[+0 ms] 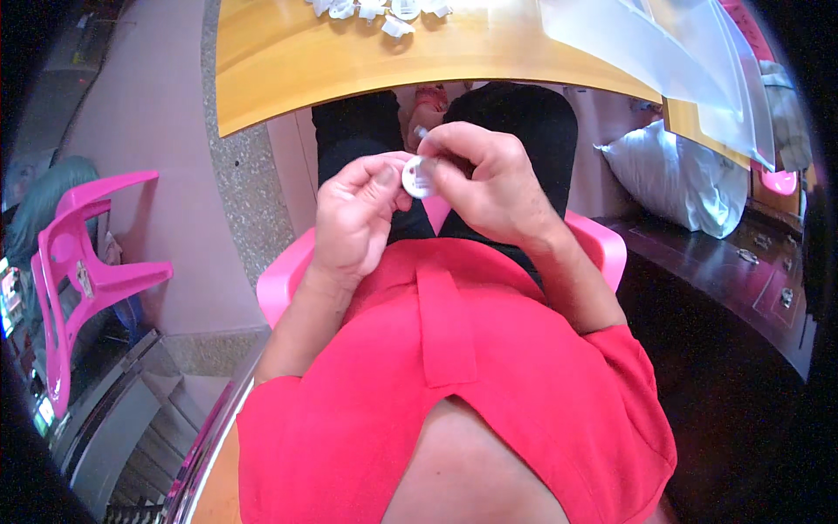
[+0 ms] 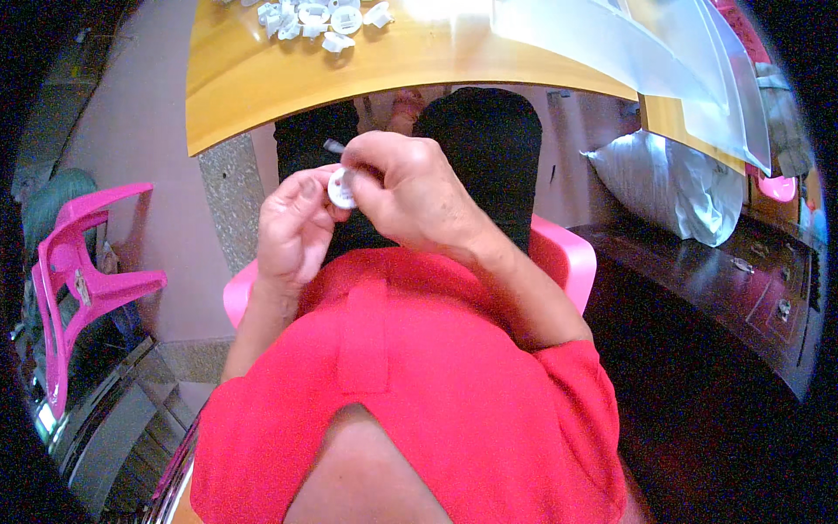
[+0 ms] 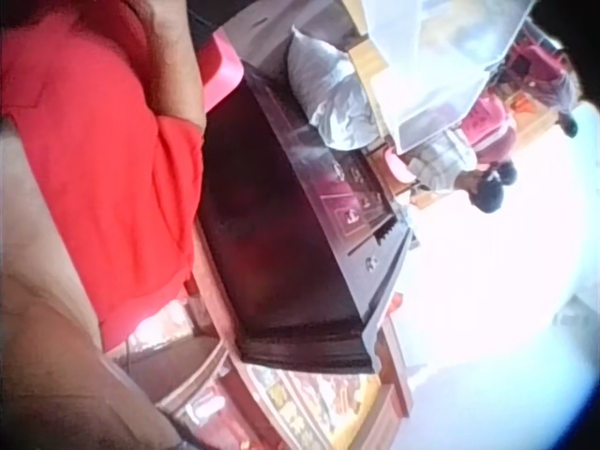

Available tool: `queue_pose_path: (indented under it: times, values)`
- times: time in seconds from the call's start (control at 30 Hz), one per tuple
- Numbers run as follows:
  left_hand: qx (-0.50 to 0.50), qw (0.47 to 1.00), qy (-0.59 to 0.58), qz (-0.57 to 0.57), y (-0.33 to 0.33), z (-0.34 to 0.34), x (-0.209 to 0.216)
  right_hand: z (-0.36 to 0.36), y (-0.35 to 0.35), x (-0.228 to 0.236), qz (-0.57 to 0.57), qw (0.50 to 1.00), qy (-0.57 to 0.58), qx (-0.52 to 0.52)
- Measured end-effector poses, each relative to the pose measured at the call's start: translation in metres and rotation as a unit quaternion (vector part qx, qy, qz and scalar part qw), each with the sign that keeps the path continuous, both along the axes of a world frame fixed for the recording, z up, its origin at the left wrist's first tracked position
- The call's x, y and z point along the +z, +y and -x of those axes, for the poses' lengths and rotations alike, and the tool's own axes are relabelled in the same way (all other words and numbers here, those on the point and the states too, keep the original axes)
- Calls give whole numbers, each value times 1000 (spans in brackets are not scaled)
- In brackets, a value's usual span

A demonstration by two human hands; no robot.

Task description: The person assembles plastic components by inserting metal pins into them using a small pointed tool. The person also pours plastic pieces from a clear container onto the table.

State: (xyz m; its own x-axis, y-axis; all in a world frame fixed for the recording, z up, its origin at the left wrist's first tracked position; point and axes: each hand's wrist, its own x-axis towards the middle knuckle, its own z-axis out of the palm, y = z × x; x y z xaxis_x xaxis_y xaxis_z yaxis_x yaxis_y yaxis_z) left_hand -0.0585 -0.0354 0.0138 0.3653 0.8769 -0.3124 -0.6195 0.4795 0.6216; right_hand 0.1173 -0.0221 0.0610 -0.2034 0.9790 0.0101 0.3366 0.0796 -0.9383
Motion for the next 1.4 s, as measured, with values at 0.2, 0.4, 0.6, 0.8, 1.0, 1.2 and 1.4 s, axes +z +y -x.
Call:
queue_pose_path:
  times: [0.2,0.4,0.6,0.8,1.0,1.2,1.4]
  values:
    - [-129,991,-29,-26,3,9,4,-10,7,13,-108,975,-66,181]
    - [-89,993,-76,-24,3,10,-2,-11,3,12,-135,985,-85,58]
    - [-29,998,-40,-45,-1,8,5,0,-21,9,-101,992,-47,51]
    - [-13,996,46,-75,-4,6,8,7,-21,-6,-154,985,-76,0]
    - [12,993,97,-63,-2,6,15,-1,-22,-1,-156,980,-123,20]
    - [46,967,162,-190,-4,11,9,-3,-27,-1,-202,957,-207,28]
    - [23,978,128,-163,-4,12,15,-1,-26,-7,-240,945,-221,31]
